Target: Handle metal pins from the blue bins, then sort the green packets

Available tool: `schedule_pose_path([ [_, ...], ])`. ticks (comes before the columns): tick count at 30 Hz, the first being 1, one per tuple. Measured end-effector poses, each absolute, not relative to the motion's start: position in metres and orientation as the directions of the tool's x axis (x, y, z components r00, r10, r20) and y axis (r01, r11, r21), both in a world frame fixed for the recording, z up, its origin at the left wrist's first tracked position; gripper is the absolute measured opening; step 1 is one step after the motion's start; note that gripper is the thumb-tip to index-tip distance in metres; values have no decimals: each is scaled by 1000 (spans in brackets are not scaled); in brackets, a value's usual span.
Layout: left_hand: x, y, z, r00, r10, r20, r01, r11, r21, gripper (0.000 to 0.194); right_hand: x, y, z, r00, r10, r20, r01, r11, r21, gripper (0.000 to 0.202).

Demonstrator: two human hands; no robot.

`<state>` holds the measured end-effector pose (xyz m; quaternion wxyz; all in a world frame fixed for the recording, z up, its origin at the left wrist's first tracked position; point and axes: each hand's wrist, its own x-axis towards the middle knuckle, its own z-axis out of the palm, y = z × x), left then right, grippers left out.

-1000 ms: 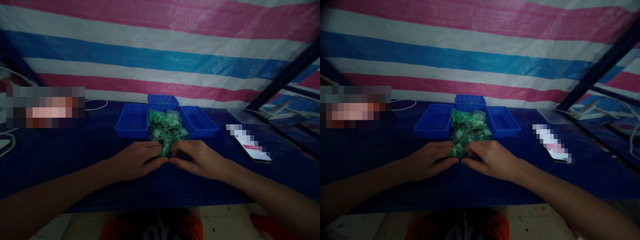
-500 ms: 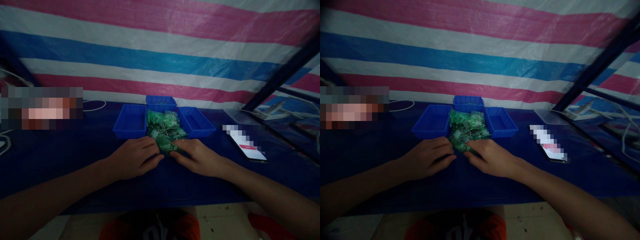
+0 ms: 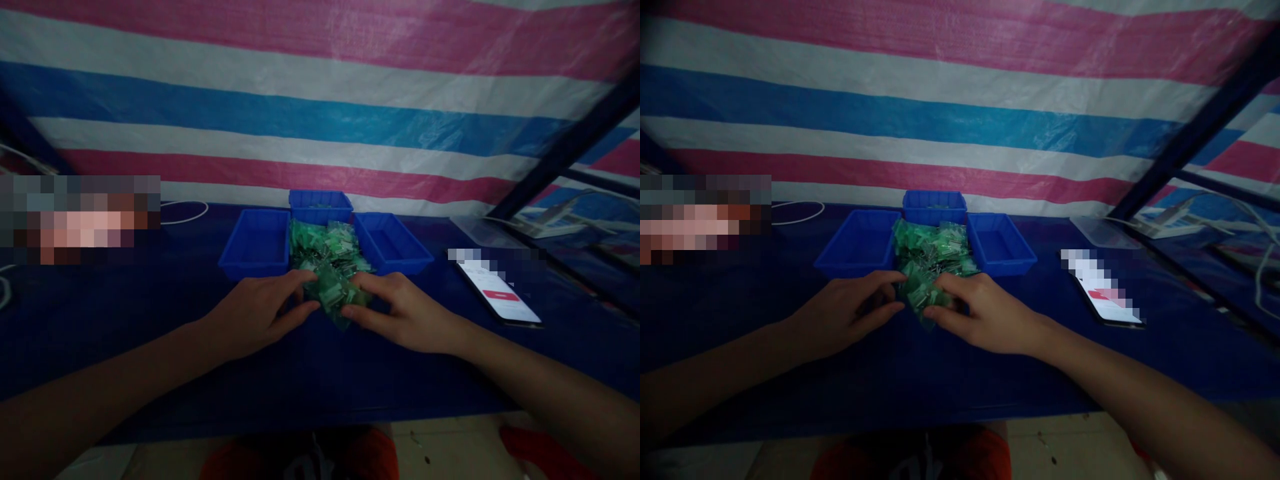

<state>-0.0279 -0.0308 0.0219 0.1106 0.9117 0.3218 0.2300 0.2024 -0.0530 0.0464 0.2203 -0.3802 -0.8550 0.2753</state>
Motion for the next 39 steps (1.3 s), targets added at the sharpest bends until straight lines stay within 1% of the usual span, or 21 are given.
schedule_pose_path([
  [3, -27, -30, 23, 660, 658, 363, 557, -753, 350, 31, 202, -52, 47, -588, 798, 129, 507, 488, -710, 20],
  [5, -26, -29, 24, 661, 654, 368, 563, -756, 334, 28, 203, -50, 46, -589, 802, 98, 490, 451, -746, 22],
  [8, -25, -28, 25, 700, 618, 356, 533, -785, 314, 18, 203, -45, 43, -596, 796, 103, 481, 457, -748, 23],
  [11, -24, -28, 23, 699, 611, 372, 504, -790, 349, 15, 203, -41, 39, -584, 796, 158, 474, 493, -730, 20],
  [12, -24, -28, 22, 686, 615, 388, 495, -786, 370, 18, 203, -41, 38, -581, 797, 164, 469, 493, -733, 19],
  [15, -26, -28, 19, 642, 614, 460, 452, -787, 420, 36, 202, -42, 36, -579, 802, 148, 437, 459, -774, 17],
  [16, -26, -28, 19, 637, 601, 483, 440, -798, 412, 38, 202, -42, 35, -570, 808, 147, 416, 439, -797, 15],
  [17, -27, -29, 19, 648, 575, 499, 426, -817, 387, 36, 201, -43, 35, -557, 816, 154, 388, 420, -820, 16],
  [19, -28, -29, 21, 696, 498, 517, 392, -867, 308, 26, 201, -43, 33, -520, 835, 179, 335, 393, -857, 27],
  [21, -28, -30, 23, 735, 440, 516, 364, -898, 247, 23, 201, -43, 31, -481, 850, 216, 296, 389, -872, 36],
  [23, -28, -31, 24, 741, 431, 514, 369, -902, 224, 27, 202, -43, 31, -458, 856, 240, 293, 401, -868, 32],
  [25, -28, -30, 24, 734, 445, 513, 396, -894, 210, 31, 202, -42, 32, -455, 853, 256, 317, 424, -848, 22],
  [27, -28, -29, 23, 732, 443, 518, 417, -892, 174, 30, 202, -43, 35, -468, 847, 252, 356, 442, -823, 13],
  [28, -28, -28, 23, 734, 435, 522, 424, -894, 148, 28, 202, -43, 36, -481, 842, 243, 371, 447, -814, 12],
  [30, -29, -27, 23, 740, 413, 531, 433, -896, 94, 26, 203, -44, 40, -513, 829, 225, 387, 457, -801, 20],
  [33, -31, -25, 24, 728, 411, 550, 459, -887, 54, 27, 204, -44, 42, -564, 795, 226, 355, 480, -802, 31],
  [36, -31, -25, 24, 699, 405, 590, 461, -885, 62, 26, 204, -45, 41, -582, 781, 227, 339, 487, -805, 32],
  [39, -30, -26, 23, 671, 416, 614, 453, -885, 104, 23, 203, -45, 40, -567, 787, 241, 425, 531, -734, 23],
])
